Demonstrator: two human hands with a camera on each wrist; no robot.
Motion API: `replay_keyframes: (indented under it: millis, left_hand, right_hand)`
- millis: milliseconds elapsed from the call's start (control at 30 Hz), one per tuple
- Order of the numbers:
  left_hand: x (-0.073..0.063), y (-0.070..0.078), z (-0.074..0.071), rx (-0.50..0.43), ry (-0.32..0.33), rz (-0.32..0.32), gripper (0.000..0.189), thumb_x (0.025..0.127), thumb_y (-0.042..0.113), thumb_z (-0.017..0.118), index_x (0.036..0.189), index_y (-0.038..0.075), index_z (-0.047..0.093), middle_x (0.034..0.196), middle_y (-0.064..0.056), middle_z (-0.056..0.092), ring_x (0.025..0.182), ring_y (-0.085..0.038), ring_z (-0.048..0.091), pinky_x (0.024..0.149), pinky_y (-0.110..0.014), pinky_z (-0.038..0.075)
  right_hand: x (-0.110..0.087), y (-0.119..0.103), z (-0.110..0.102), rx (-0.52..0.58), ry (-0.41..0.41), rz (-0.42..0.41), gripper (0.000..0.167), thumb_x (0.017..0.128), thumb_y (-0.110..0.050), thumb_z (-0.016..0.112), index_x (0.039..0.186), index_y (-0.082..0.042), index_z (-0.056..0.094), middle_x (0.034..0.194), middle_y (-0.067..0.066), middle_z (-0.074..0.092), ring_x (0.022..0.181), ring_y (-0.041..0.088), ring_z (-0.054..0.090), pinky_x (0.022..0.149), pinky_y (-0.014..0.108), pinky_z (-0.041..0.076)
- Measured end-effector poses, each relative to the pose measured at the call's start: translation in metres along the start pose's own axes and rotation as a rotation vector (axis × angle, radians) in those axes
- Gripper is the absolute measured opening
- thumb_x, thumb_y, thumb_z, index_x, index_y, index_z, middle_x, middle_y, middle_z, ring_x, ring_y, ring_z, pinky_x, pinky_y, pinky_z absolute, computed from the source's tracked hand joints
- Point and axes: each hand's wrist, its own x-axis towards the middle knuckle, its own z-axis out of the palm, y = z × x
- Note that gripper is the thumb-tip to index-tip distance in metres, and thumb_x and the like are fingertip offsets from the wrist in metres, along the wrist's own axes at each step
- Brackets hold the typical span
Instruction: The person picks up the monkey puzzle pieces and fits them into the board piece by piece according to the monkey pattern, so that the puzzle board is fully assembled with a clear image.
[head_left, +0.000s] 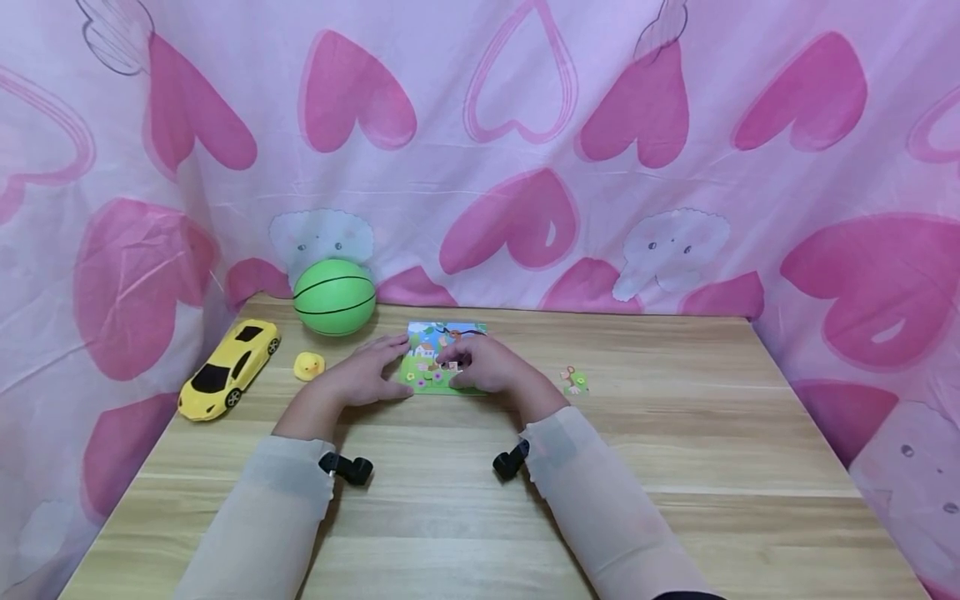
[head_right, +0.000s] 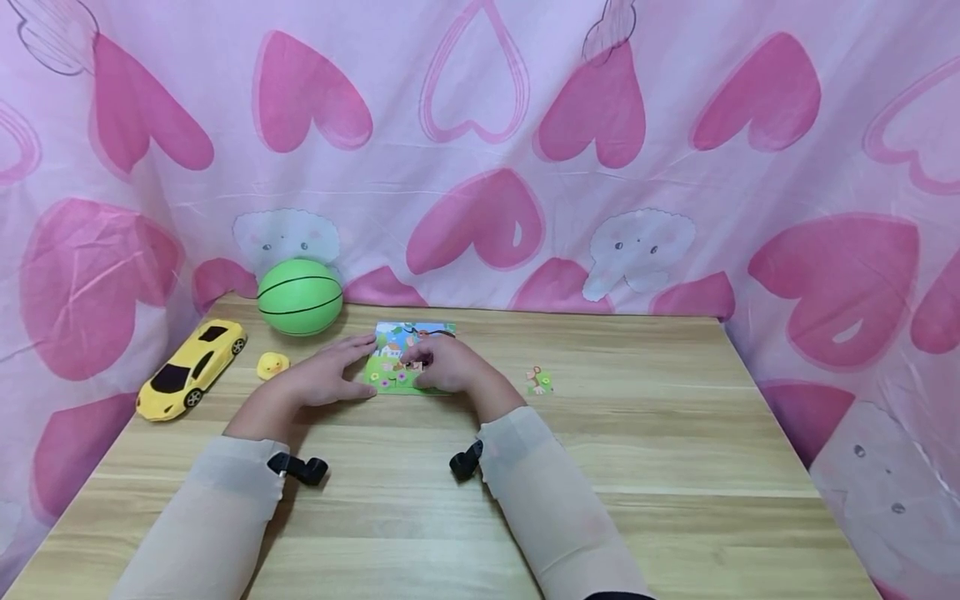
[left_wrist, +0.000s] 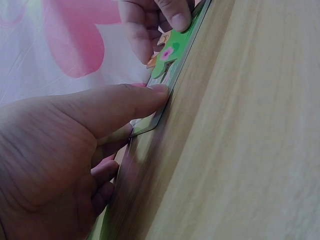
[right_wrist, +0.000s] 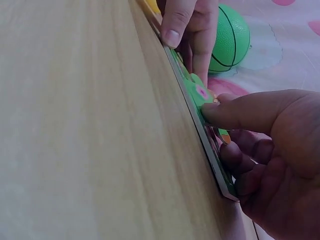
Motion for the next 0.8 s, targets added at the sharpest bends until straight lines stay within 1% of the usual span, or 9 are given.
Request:
replay_keyframes:
  millis: [100,200,433,533,700,800]
  left_hand:
    - [0.0003,-0.0004,0.0009,0.001,-0.001,-0.002,0.091,0.096,0.046,0.078,0.169,0.015,0.034,0.181,-0.005,0.02,0.168,-0.043,0.01,0.135,-0.068,0.013]
    - [0.0005,-0.0005,0.0016,0.007,-0.002,0.001,0.091,0.095,0.046,0.078,0.169,0.014,0.034,0.181,-0.006,0.021,0.168,-0.043,0.01,0.135,-0.068,0.013]
    - [0.0016,-0.0015,0.0023,0.008,-0.005,-0.012,0.092,0.095,0.048,0.078,0.169,0.017,0.034,0.182,-0.001,0.02,0.169,-0.039,0.01,0.136,-0.065,0.013]
    - [0.0015,-0.0013,0.0025,0.007,-0.005,-0.013,0.092,0.095,0.048,0.078,0.169,0.017,0.034,0.182,-0.002,0.02,0.169,-0.039,0.009,0.136,-0.066,0.013]
    - [0.0008,-0.0008,0.0011,0.007,0.0,-0.012,0.092,0.095,0.048,0.078,0.169,0.016,0.034,0.182,-0.003,0.02,0.169,-0.041,0.009,0.136,-0.066,0.013]
    - [0.0008,-0.001,0.0008,0.012,0.001,-0.005,0.092,0.095,0.048,0.078,0.169,0.015,0.034,0.181,-0.004,0.021,0.169,-0.042,0.01,0.135,-0.067,0.013]
  right_hand:
    - [0.001,0.0008,0.0013,-0.022,-0.008,-0.013,0.036,0.093,-0.014,0.083,0.127,-0.024,0.079,0.12,-0.005,0.071,0.107,0.018,0.06,0.099,0.036,0.056]
    - [0.0019,0.002,0.0022,-0.038,-0.013,-0.03,0.034,0.094,-0.014,0.082,0.126,-0.023,0.078,0.121,-0.005,0.071,0.109,0.016,0.059,0.101,0.035,0.055]
    - [0.0023,0.0031,0.0015,-0.058,-0.019,-0.072,0.035,0.094,-0.014,0.081,0.128,-0.02,0.078,0.121,-0.004,0.072,0.107,0.015,0.058,0.097,0.033,0.055]
    - [0.0015,0.0034,0.0011,-0.076,-0.019,-0.083,0.033,0.094,-0.014,0.081,0.127,-0.02,0.078,0.123,-0.003,0.071,0.107,0.014,0.058,0.098,0.032,0.055]
    - [0.0006,0.0034,0.0006,-0.099,-0.02,-0.085,0.031,0.094,-0.015,0.082,0.125,-0.019,0.08,0.126,0.0,0.067,0.11,0.015,0.058,0.102,0.033,0.055]
    - [0.0009,0.0035,0.0004,-0.112,-0.024,-0.081,0.032,0.094,-0.016,0.082,0.126,-0.019,0.08,0.126,0.0,0.066,0.111,0.015,0.058,0.103,0.033,0.055]
